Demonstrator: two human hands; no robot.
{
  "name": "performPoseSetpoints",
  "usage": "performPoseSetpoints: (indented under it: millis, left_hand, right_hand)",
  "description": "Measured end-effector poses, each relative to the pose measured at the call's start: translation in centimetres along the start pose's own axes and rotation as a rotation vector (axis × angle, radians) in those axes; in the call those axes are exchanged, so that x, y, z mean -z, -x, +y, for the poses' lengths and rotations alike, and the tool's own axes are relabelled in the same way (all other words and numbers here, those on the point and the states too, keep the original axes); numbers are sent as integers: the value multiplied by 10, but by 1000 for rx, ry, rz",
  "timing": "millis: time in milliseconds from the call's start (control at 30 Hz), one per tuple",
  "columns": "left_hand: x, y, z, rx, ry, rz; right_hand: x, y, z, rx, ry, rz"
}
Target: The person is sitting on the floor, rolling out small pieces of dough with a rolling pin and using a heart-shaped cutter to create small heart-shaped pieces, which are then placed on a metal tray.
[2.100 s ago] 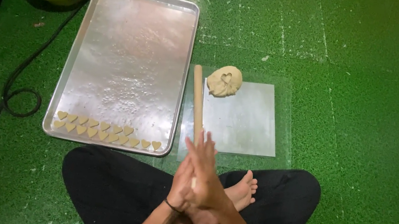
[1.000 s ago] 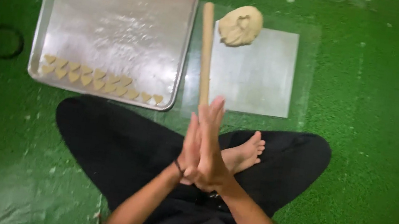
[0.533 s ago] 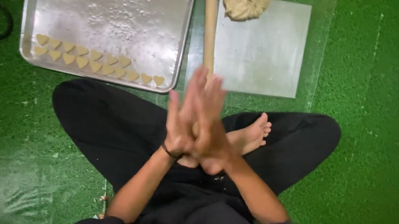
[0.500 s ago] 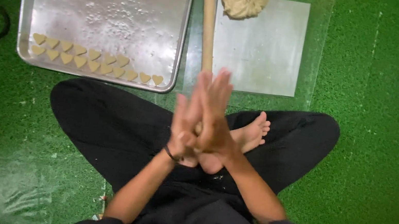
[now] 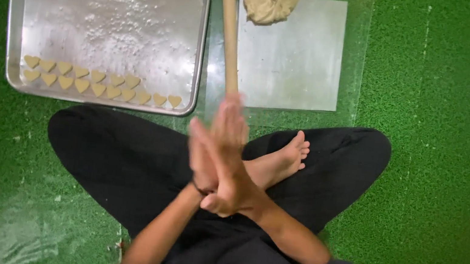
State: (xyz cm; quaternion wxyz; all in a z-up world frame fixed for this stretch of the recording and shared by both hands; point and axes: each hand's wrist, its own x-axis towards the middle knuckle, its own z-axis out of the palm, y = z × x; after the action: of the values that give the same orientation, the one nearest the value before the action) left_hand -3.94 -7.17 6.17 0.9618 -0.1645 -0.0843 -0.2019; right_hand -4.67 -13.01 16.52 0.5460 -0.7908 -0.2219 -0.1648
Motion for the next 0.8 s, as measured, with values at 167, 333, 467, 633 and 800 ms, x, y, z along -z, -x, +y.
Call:
performPoseSetpoints:
  millis: [167, 333, 467, 633, 800]
  left_hand:
    - [1, 0, -7, 35, 16, 57]
    - [-46, -20, -1, 9, -203, 135]
    - [-87, -31, -25, -80, -780, 234]
    - [-15, -14, -16, 14, -462, 120]
    - [6, 0, -13, -96, -776, 128]
  right_hand:
    - [5, -3, 46, -73, 18, 30]
    - [1, -1, -15, 18, 73, 8]
    - [1, 4, -9, -21, -66, -62]
    - [8, 22, 22, 42, -84, -65]
    - [14, 18, 69, 43, 319, 24]
